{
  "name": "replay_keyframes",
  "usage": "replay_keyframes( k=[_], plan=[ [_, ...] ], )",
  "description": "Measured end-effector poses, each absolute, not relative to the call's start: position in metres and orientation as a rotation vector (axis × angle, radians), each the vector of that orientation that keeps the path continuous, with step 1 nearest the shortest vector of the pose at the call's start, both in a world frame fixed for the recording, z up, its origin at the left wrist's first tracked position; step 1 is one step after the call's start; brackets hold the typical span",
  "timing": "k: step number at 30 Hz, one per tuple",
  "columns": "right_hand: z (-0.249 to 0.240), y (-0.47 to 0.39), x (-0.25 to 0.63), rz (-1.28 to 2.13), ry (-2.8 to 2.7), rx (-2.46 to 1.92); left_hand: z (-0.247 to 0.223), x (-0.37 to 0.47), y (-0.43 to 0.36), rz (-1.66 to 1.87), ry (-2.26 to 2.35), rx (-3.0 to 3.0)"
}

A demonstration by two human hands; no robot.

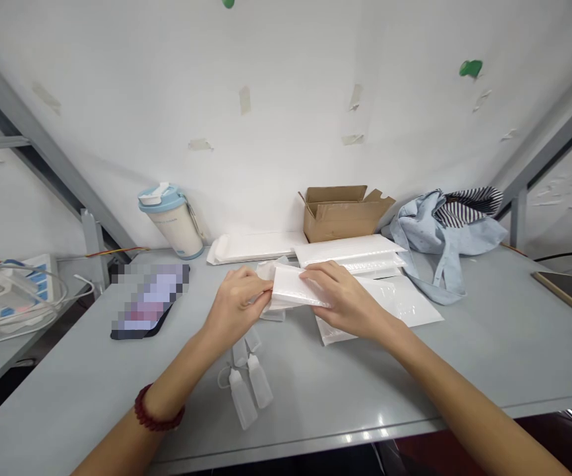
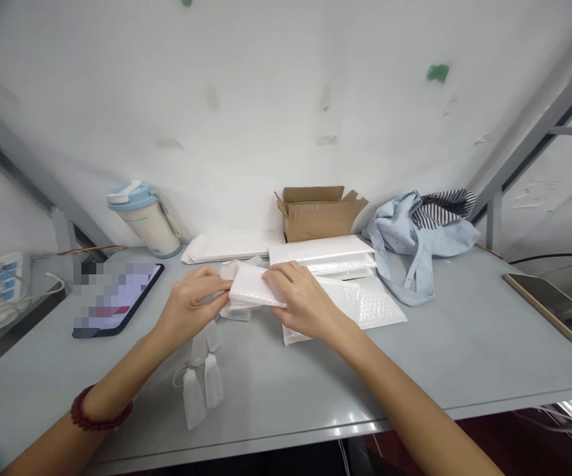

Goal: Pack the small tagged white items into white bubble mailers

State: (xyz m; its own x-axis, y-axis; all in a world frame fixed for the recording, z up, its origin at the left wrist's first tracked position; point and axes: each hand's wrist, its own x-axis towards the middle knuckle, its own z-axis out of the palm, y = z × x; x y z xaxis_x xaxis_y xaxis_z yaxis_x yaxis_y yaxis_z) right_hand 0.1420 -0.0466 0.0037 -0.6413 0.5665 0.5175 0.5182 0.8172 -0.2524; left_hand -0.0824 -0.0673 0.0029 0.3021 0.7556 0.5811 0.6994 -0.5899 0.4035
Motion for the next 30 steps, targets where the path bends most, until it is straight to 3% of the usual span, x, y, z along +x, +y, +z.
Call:
replay_keyframes(
  k=[4, 6, 10, 14, 20, 30],
  plan=[
    [0.004, -0.045, 0.143, 0.087, -2.397, -0.825, 0.018, -0.086, -0.072, 1.225, 1.454, 2.273],
    [0.007, -0.042, 0.146, 0.070, -2.370, -0.861, 0.033, -0.093, -0.078, 0.910, 1.480, 2.090],
    [0.011, -0.039, 0.151, 0.050, -2.319, -0.931, 0.053, -0.103, -0.092, -0.051, 1.171, 1.942],
    [0.010, -0.040, 0.151, 0.044, -2.329, -0.951, 0.043, -0.090, -0.103, -0.264, 1.196, 2.167],
    [0.009, -0.041, 0.149, 0.050, -2.355, -0.958, 0.034, -0.079, -0.101, 0.011, 1.129, 2.190],
    [0.009, -0.039, 0.151, 0.028, -2.290, -0.972, 0.050, -0.111, -0.082, 1.320, 1.405, 1.699]
  ],
)
